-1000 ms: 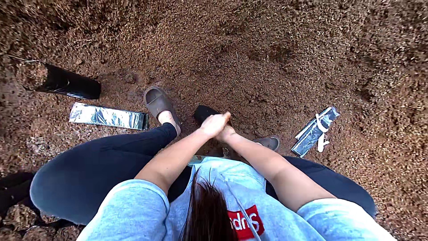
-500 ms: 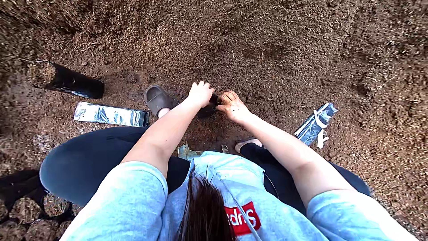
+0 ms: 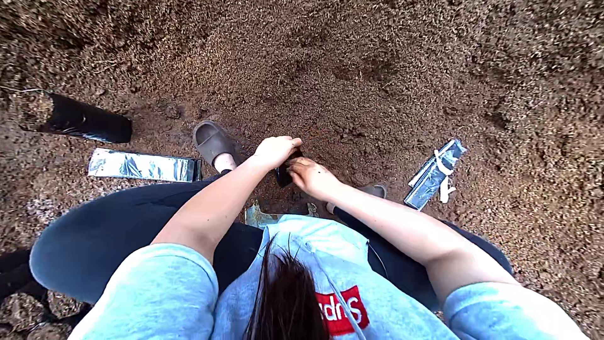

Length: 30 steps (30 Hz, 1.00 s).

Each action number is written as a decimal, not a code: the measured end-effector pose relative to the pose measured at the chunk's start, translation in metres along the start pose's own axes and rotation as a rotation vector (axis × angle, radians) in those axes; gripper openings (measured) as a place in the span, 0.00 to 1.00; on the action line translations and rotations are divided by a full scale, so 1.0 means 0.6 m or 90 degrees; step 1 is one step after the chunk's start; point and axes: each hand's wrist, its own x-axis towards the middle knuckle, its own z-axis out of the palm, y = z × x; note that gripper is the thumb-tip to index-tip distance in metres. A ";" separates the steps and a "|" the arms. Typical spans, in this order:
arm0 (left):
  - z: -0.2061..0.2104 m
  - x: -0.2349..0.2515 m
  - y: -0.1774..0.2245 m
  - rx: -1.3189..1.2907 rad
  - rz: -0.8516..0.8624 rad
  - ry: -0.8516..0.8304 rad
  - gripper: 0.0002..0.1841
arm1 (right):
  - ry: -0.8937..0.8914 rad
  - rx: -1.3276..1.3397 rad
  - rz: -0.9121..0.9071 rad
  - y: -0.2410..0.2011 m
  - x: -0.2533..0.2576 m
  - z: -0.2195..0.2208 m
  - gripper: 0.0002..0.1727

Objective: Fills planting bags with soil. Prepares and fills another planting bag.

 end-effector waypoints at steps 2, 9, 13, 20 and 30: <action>0.013 -0.013 -0.001 -0.052 0.003 0.003 0.18 | -0.109 0.069 0.177 -0.025 0.014 0.025 0.33; 0.068 -0.030 0.074 -0.087 -0.009 -0.050 0.20 | -0.204 -0.025 0.196 -0.035 0.004 0.114 0.34; 0.083 -0.019 0.084 -0.119 -0.005 -0.083 0.21 | -0.281 -0.058 0.233 -0.022 0.012 0.123 0.31; 0.078 0.009 0.055 -0.195 -0.030 -0.030 0.18 | -0.326 -0.123 0.244 -0.004 0.057 0.111 0.35; -0.081 0.028 -0.059 -0.125 -0.088 0.077 0.15 | 0.151 -0.026 0.068 0.147 0.070 -0.063 0.14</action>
